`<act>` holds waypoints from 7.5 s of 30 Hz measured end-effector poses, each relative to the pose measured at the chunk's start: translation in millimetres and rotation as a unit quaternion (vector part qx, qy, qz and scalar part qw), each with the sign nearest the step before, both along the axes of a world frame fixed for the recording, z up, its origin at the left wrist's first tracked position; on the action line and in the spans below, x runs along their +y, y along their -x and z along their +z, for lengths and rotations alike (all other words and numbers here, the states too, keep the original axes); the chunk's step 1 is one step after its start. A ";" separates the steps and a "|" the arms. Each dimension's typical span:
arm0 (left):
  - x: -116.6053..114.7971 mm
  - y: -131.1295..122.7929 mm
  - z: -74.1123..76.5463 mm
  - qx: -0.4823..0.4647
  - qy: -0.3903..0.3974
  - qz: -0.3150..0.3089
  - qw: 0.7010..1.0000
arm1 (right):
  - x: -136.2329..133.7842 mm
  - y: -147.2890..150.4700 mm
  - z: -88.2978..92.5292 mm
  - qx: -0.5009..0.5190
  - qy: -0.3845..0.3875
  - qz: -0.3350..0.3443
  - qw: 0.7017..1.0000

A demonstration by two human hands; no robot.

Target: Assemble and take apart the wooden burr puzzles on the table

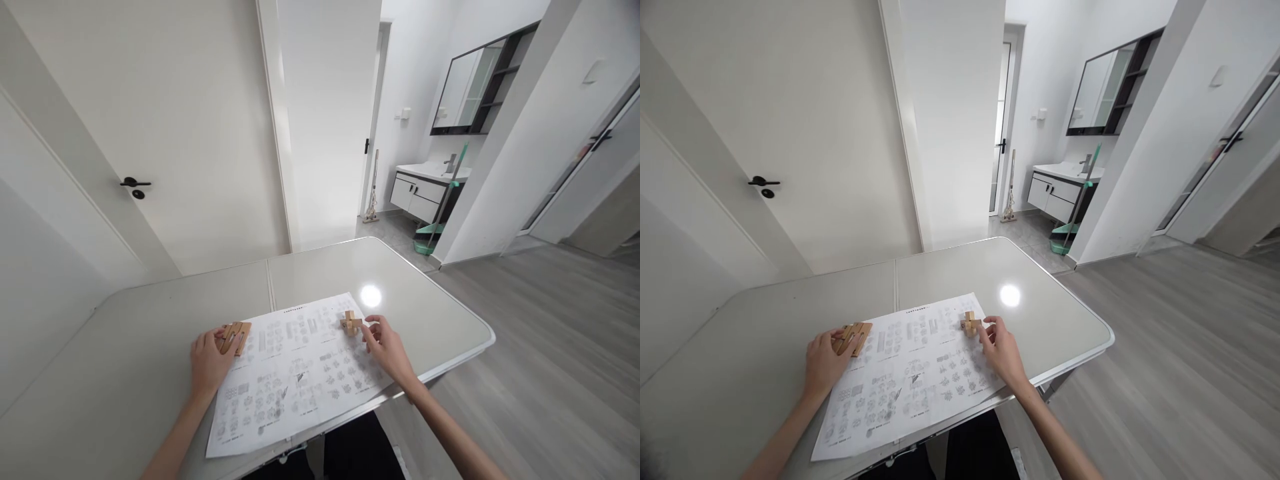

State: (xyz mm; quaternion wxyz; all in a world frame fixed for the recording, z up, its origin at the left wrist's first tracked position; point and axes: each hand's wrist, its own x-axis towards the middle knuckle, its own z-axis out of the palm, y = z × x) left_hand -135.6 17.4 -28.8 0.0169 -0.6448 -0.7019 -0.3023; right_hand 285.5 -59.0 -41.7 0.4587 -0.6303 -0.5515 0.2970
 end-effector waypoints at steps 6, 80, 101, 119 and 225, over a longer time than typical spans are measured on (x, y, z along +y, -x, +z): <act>-5.3 -10.7 7.7 0.000 -0.043 -0.021 0.999 | 22.6 0.2 -1.0 -0.037 0.021 -0.027 0.999; -142.4 -189.0 124.7 -0.310 0.124 -0.351 0.875 | -85.9 64.3 92.5 0.181 -0.038 0.163 0.969; -113.9 -187.8 100.2 -0.412 0.200 -0.264 0.849 | -58.5 83.1 81.1 0.610 0.099 0.272 0.737; -98.4 -176.1 100.9 -0.670 0.239 -0.272 0.648 | -25.0 72.9 -15.3 -0.145 -0.086 0.111 0.979; 41.6 -30.1 47.5 0.081 0.234 -0.308 0.918 | -21.5 23.0 -15.6 0.253 0.030 0.229 0.940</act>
